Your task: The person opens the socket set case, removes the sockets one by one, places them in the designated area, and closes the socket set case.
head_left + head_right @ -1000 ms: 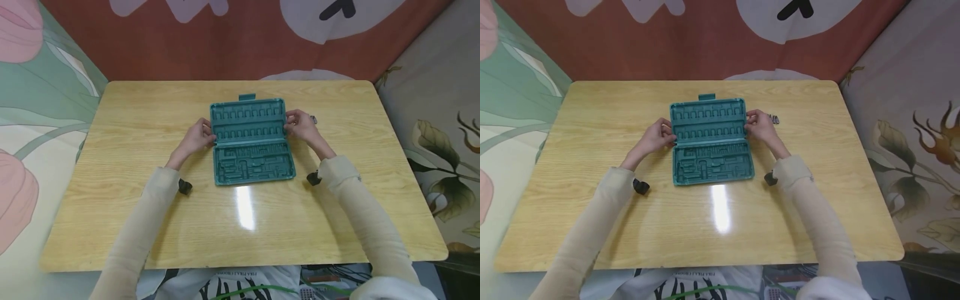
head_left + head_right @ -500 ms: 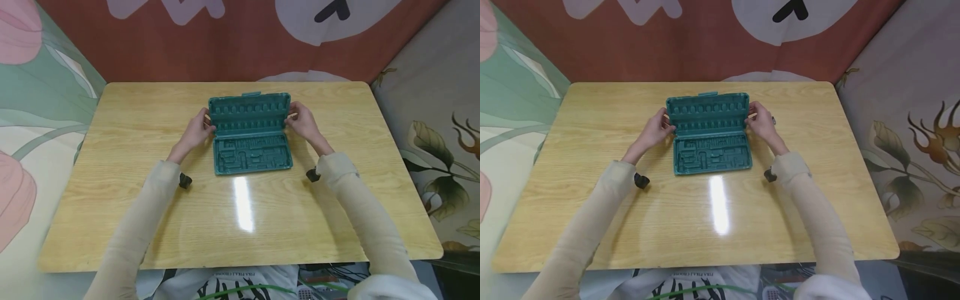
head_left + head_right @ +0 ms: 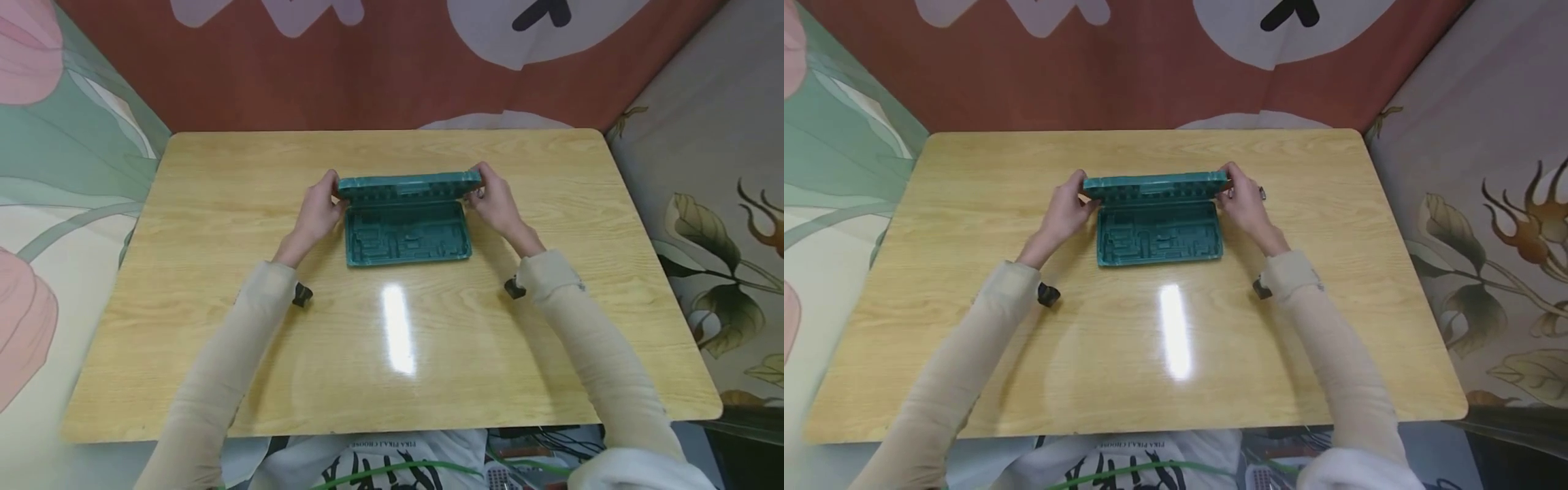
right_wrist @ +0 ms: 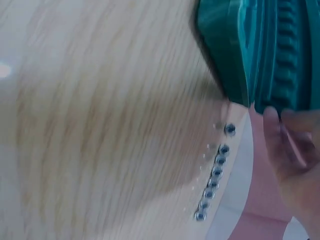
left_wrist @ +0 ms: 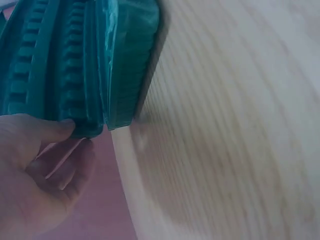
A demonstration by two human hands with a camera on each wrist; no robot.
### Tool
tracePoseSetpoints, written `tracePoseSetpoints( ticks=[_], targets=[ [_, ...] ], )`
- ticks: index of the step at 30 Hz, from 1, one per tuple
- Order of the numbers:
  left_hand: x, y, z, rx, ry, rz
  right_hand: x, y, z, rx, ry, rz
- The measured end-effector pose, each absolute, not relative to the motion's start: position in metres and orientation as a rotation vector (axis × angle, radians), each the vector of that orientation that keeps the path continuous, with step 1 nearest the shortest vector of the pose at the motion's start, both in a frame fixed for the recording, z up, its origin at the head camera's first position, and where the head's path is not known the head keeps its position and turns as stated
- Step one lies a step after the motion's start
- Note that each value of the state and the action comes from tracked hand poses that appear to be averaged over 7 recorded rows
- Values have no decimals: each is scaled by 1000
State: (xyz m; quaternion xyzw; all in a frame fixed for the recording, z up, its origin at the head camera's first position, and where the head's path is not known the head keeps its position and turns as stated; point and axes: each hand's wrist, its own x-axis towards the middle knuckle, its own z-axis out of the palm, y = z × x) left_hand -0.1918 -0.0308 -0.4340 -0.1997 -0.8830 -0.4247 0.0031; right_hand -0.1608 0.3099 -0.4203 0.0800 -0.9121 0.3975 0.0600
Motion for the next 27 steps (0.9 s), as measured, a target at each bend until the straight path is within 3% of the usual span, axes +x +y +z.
tracePoseSetpoints(
  ticks=[6,16,27],
  targets=[
    [-184,-32,-437,-663,-2768,-1300,-156,317,-421,384,-2798,1193],
    [-157,-34,-438,-1010,-2829,-908,-139,323,-414,684,-2958,1111],
    [-143,-26,-431,-963,-3023,-701,-124,306,-416,731,-3113,689]
  ],
)
